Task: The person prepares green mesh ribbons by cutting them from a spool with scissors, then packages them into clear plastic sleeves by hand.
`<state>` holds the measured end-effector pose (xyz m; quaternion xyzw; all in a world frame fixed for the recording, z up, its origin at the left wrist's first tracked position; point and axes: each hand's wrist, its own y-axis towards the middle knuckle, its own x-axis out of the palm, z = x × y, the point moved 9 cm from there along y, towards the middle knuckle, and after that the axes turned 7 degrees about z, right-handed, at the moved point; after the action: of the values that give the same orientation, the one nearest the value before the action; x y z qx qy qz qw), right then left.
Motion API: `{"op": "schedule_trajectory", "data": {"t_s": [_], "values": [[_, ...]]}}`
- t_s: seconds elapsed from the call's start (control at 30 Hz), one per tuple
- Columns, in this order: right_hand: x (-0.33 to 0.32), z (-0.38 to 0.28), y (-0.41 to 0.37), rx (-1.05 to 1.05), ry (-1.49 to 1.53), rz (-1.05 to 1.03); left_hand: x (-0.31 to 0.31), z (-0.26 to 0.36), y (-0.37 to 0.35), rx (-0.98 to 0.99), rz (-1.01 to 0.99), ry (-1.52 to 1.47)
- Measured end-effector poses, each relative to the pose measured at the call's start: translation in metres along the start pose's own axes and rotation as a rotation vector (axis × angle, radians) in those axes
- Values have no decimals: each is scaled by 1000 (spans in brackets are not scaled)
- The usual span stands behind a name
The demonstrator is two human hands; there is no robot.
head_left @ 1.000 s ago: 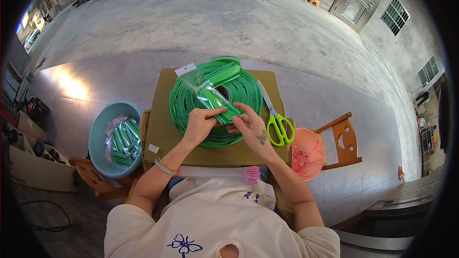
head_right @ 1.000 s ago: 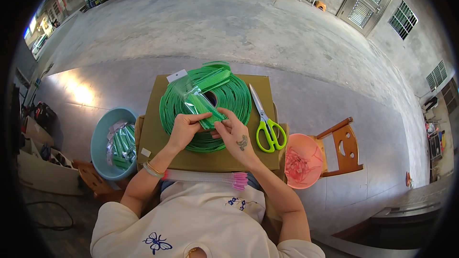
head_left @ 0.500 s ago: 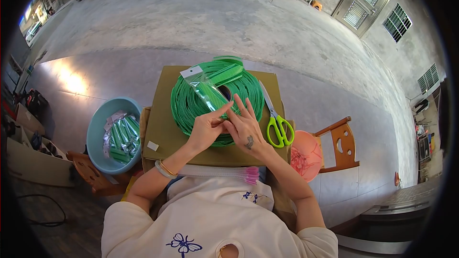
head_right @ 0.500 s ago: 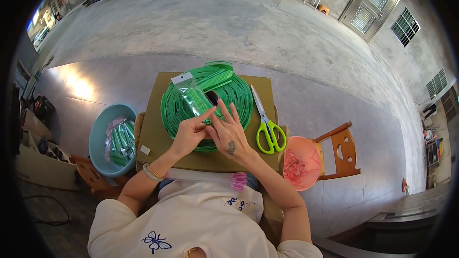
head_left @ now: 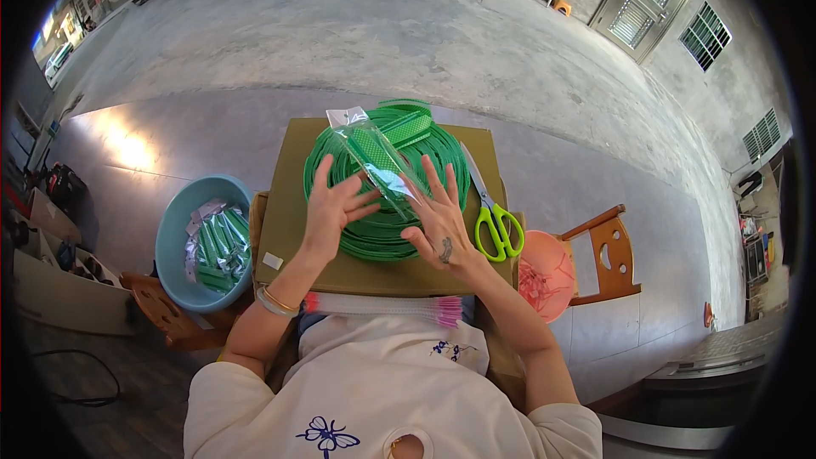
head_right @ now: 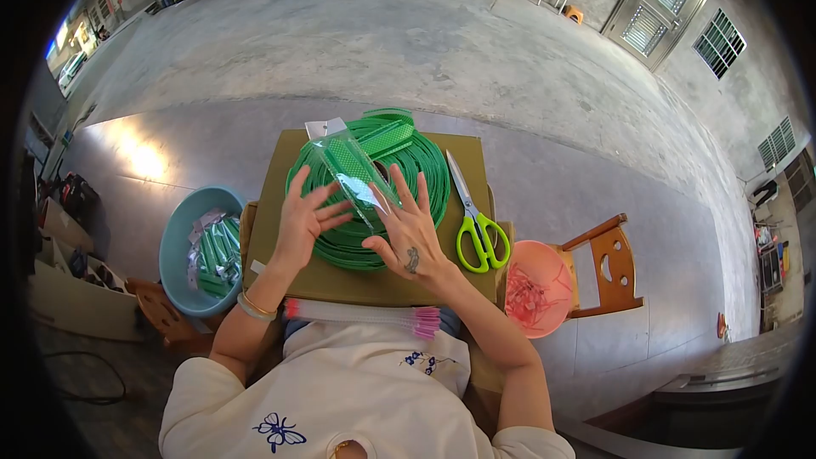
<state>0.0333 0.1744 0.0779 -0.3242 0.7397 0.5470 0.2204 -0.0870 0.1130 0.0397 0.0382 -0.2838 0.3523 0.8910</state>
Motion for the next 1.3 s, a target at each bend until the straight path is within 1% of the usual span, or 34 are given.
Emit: {"op": "schedule_trajectory", "data": {"t_s": [0.07,0.1,0.17,0.2,0.3,0.33,0.37,0.43,0.47,0.57,0.6,0.67,0.7,0.73,0.8,0.87,0.9,0.93,1.03,1.07,1.17,1.3], "values": [[-5,-10,1,-26,7,0,-19,8,28,-39,63,-98],[-6,-15,1,-39,10,-1,-24,9,39,-36,74,-53],[-11,-27,-3,-133,11,9,-33,5,62,-30,94,36],[-13,-31,-6,-177,11,14,-36,10,70,43,101,62],[-42,-8,-23,-130,163,334,-24,28,66,101,63,67],[-51,6,-22,2,133,444,-15,33,60,113,21,69],[-44,27,-21,246,306,384,-10,30,57,110,-10,93],[-23,40,-13,724,643,252,0,29,55,113,-80,143],[-3,40,-14,774,814,162,3,25,57,134,-116,211],[19,42,-22,927,1141,147,28,18,39,-20,-134,39],[13,47,-21,948,1116,246,36,5,27,-169,-206,48],[9,56,-26,940,1018,330,33,-45,-2,-488,-259,191],[7,60,-29,936,966,374,34,-59,-17,-508,-322,236],[7,61,-33,937,796,294,35,-71,-30,-529,-386,278],[5,62,-39,922,453,128,24,-87,-36,-563,-323,233],[-16,43,-31,652,150,156,15,-94,-40,-598,-257,218],[-26,28,-28,512,4,168,15,-93,-42,-602,-257,218],[-24,28,-32,562,72,92,15,-91,-44,-607,-256,217],[-7,8,-41,388,201,-240,13,-90,-49,-626,-240,225],[-6,5,-43,415,189,-259,13,-90,-49,-630,-235,230],[1,6,-44,396,130,-314,8,-100,-47,-607,-257,219],[3,2,-45,343,109,-279,8,-98,-46,-587,-229,237]]}}
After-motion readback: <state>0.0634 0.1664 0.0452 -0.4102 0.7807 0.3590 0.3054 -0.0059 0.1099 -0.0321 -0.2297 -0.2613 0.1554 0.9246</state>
